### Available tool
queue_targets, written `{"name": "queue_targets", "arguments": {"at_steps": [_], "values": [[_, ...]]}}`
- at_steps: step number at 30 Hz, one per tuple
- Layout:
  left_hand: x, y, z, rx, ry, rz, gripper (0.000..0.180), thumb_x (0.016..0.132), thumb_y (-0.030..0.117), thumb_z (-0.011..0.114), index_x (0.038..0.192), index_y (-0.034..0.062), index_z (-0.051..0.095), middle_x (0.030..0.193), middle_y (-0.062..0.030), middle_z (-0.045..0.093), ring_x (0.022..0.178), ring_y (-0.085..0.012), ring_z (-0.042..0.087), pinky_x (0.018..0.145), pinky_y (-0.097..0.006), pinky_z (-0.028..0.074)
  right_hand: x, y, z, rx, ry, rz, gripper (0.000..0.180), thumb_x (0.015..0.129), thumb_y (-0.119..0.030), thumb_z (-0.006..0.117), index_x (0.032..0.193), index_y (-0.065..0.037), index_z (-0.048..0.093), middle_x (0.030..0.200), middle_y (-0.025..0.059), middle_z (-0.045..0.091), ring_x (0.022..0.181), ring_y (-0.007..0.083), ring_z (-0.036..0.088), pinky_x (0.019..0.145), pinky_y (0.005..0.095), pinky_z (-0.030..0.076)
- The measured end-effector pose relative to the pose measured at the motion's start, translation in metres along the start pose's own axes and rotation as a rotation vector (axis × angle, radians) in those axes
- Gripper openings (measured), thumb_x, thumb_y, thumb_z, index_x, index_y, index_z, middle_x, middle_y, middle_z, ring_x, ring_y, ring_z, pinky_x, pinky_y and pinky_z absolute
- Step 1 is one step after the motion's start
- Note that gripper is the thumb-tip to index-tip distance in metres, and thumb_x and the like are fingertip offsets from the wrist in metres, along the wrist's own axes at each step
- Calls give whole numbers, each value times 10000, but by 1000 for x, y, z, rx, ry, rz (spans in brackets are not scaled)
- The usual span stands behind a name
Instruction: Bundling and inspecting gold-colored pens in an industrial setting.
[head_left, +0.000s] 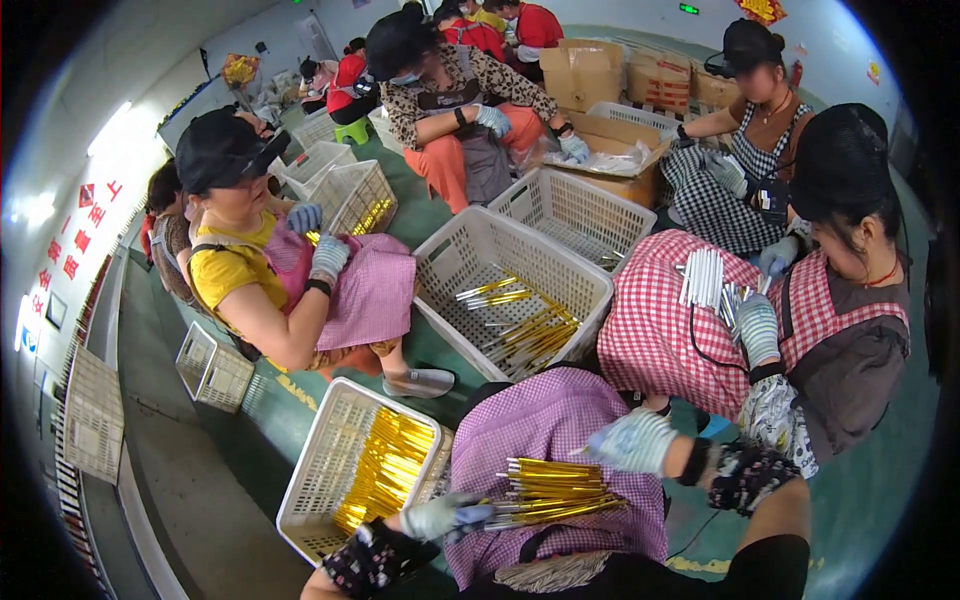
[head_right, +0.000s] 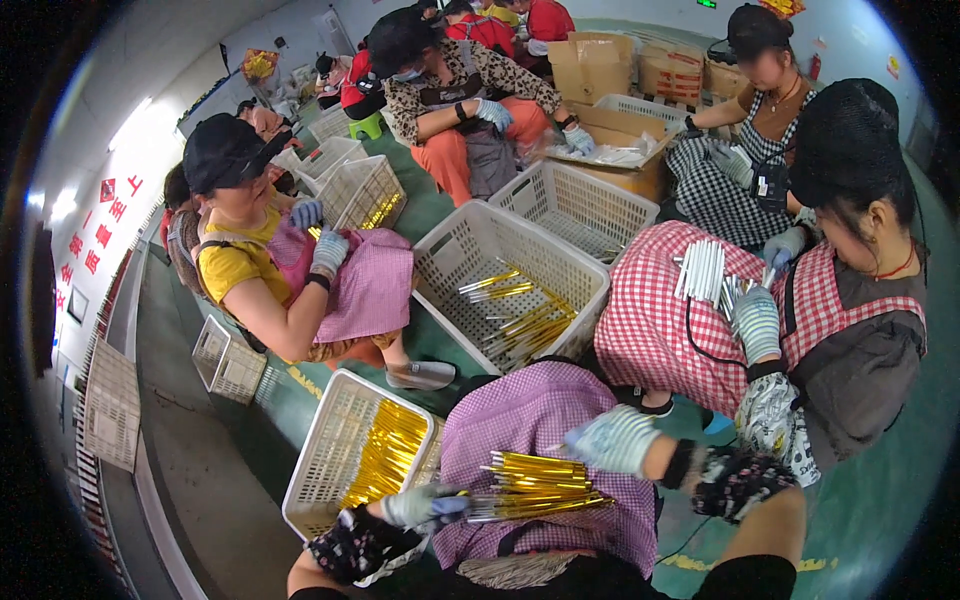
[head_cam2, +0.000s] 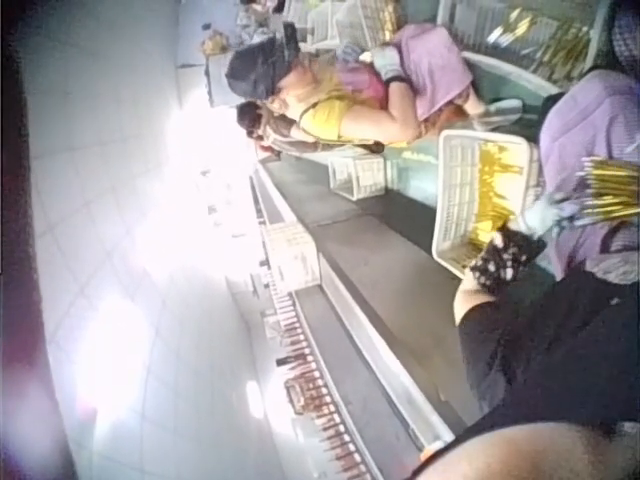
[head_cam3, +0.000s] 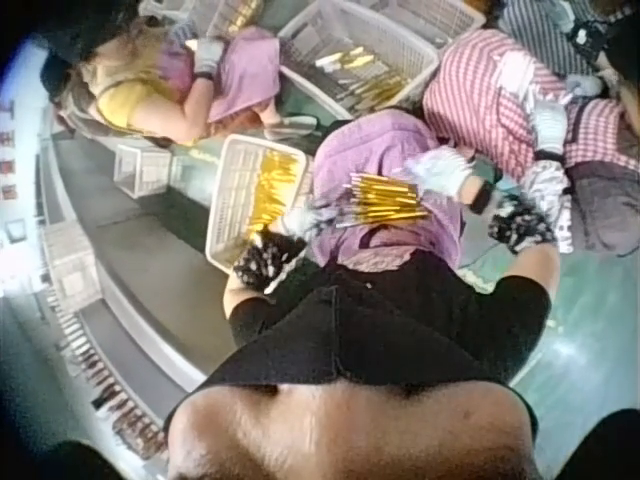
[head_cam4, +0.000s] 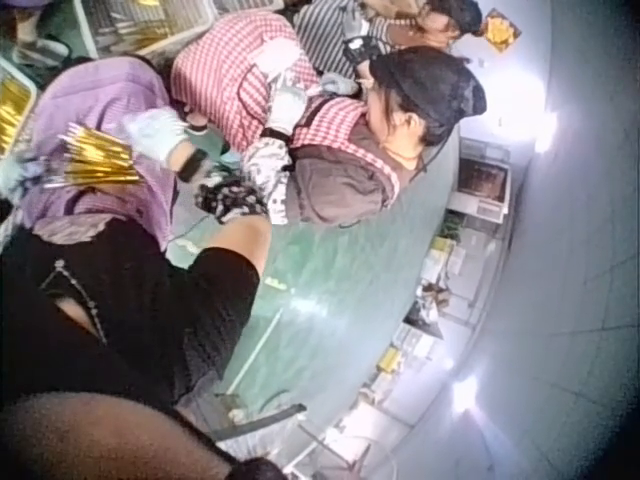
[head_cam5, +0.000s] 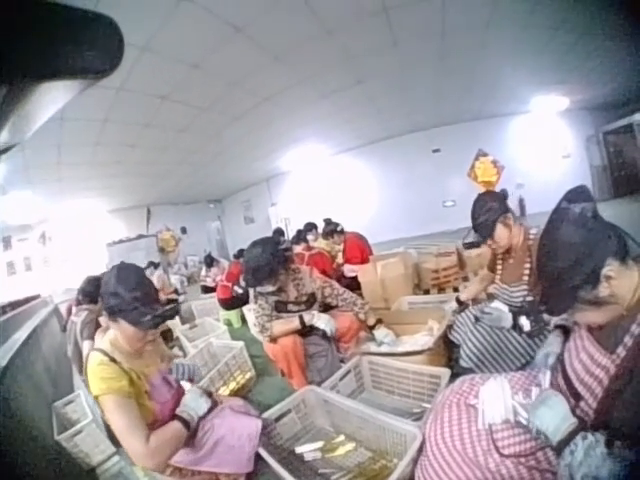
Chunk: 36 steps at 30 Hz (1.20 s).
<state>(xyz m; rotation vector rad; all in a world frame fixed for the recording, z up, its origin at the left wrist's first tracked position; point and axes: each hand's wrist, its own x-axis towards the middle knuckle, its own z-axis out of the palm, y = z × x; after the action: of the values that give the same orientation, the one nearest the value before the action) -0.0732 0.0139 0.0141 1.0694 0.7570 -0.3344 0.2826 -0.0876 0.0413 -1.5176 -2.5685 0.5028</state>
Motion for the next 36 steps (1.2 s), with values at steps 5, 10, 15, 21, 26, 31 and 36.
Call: {"name": "queue_targets", "arguments": {"at_steps": [5, 10, 15, 21, 26, 31, 36], "values": [[29, -25, -7, 521, 299, 446, 270, 872, 285, 685, 966, 41, 620, 692, -55, 626, 579, -140, 598, 510, -302, 467, 9, -13, -6, 84, 3, 125, 268, 918, -297, 512, 975, -49, 595, 755, 151, 633, 621, 325, 626, 514, 446, 486], [37, 15, 42, 1311, 416, 592, 304, 867, 345, 597, 972, 61, 567, 790, -163, 632, 684, -356, 627, 581, -460, 491, 40, -44, 34, 37, -20, 98, 363, 890, -248, 499, 1204, -70, 535, 896, 123, 635, 747, 301, 642, 563, 439, 494], [45, 10, 44, 1414, 307, 448, 335, 875, 375, 579, 1022, 74, 585, 867, -156, 667, 740, -338, 648, 614, -452, 503, 46, -55, 48, -17, 23, 65, 308, 907, -147, 447, 1180, -41, 543, 920, 140, 635, 754, 290, 649, 563, 419, 519], [49, 24, 44, 1320, 285, 348, 424, 873, 448, 572, 1070, 72, 592, 925, -171, 681, 843, -351, 651, 728, -452, 509, 43, -57, 61, -91, -33, 48, 249, 913, -185, 454, 1082, -55, 583, 894, 111, 613, 761, 267, 626, 569, 403, 512], [42, 24, 38, 1371, 202, 368, 417, 856, 445, 593, 1044, 73, 608, 882, -161, 679, 810, -345, 654, 705, -448, 507, 37, -57, 65, -64, 46, 19, 246, 918, -190, 460, 1077, -62, 597, 932, 122, 606, 783, 277, 620, 576, 408, 515], [32, 17, 38, 1282, 163, 406, 442, 824, 411, 655, 1123, 86, 636, 953, -172, 682, 848, -346, 657, 731, -419, 523, 36, -69, 60, -39, -53, 37, 318, 897, -194, 469, 1182, -105, 577, 1041, 106, 578, 847, 257, 600, 633, 396, 502], [30, 8, 40, 1236, 190, 342, 472, 840, 458, 613, 1146, 99, 607, 978, -178, 672, 825, -355, 650, 716, -446, 519, 32, -77, 82, -22, -44, -48, 184, 828, -266, 549, 800, -113, 648, 853, 68, 578, 787, 258, 598, 591, 407, 494]]}}
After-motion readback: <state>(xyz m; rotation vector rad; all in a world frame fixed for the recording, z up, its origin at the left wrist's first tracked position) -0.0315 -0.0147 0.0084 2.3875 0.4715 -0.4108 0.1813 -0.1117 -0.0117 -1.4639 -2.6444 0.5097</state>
